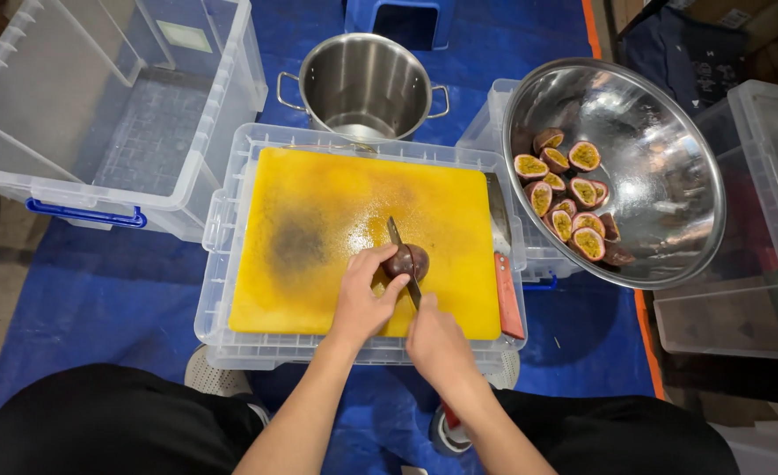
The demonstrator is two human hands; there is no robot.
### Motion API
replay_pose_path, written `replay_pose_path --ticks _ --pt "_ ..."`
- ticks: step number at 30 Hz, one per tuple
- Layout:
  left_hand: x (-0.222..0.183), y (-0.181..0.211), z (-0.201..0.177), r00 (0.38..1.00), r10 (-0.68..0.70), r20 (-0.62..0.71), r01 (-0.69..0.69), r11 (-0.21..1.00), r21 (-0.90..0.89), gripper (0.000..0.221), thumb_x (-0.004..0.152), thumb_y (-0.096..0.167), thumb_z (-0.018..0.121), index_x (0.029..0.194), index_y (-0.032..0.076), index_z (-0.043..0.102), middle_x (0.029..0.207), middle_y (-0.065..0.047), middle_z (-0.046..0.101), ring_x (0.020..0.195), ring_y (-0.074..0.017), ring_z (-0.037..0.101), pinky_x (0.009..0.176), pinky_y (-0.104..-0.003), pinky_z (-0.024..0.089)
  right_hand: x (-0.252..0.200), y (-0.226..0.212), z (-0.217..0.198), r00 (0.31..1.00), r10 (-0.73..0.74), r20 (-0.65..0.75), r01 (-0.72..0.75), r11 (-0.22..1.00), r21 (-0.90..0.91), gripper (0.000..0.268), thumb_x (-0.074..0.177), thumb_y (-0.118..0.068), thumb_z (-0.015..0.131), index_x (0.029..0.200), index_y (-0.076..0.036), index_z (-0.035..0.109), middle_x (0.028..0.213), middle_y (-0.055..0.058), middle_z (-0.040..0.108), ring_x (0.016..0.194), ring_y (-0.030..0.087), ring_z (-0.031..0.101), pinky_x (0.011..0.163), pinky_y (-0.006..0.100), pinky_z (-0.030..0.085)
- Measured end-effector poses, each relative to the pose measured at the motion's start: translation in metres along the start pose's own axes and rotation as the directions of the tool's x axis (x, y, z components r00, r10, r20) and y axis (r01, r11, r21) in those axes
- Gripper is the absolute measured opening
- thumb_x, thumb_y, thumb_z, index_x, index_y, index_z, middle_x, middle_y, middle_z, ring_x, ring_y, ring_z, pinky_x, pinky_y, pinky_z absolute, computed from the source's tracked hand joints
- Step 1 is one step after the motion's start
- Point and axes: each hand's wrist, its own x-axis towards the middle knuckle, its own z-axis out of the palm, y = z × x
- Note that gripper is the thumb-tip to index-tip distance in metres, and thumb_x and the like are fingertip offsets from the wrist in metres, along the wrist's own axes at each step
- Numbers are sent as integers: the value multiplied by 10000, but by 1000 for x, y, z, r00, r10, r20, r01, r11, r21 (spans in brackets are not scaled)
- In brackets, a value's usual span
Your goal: Cutting passion fruits in half using a knife on a cutting board and placing them into a bowl.
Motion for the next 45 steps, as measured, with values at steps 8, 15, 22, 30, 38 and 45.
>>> replay_pose_path --ticks 8,15,22,30,38,45 --pt "8 8 -7 984 -180 9 180 975 -132 417 896 172 722 1289 68 630 1251 -112 671 1147 -259 652 1028 -370 527 -3 16 23 997 -40 -73 41 999 8 172 1037 -178 309 1081 -68 434 834 266 653 752 535 632 689 638 452" --pt "17 22 -35 914 -341 221 370 923 -103 662 898 102 703 1499 62 428 1479 -137 528 1302 -253 595 1146 -379 485 -40 23 6 997 69 31 -69 998 7 201 1061 -269 343 1063 -104 456 880 226 690 809 483 681 717 604 494" --pt "15 21 -45 882 -326 340 284 944 169 793 795 309 778 1474 49 460 1302 -98 432 1240 -243 570 1138 -369 419 -33 33 -29 998 44 53 -48 995 86 159 1038 -278 435 1054 -142 516 836 110 668 716 299 648 653 465 465" --pt "12 52 -40 936 -176 306 110 969 220 709 559 376 936 1129 4 738 1308 -216 598 1306 -445 513 1138 -527 440 -30 44 -110 971 -22 -237 93 952 292 245 1005 -203 513 970 10 631 551 203 635 412 277 634 393 348 522" --pt "21 122 12 699 -154 699 -196 898 394 679 475 540 841 1036 158 816 1643 -201 312 1494 -532 228 1145 -640 308 -44 75 -203 857 -23 -515 248 895 371 212 1020 -125 534 854 -2 579 422 146 543 338 293 586 377 379 474" --pt "45 109 42 594 -220 774 -255 860 441 557 542 497 821 906 75 808 1493 -178 397 1328 -413 342 1027 -534 428 -53 115 -246 798 259 -545 149 791 594 176 1132 -193 493 1037 -59 429 650 99 494 463 226 481 473 373 402"
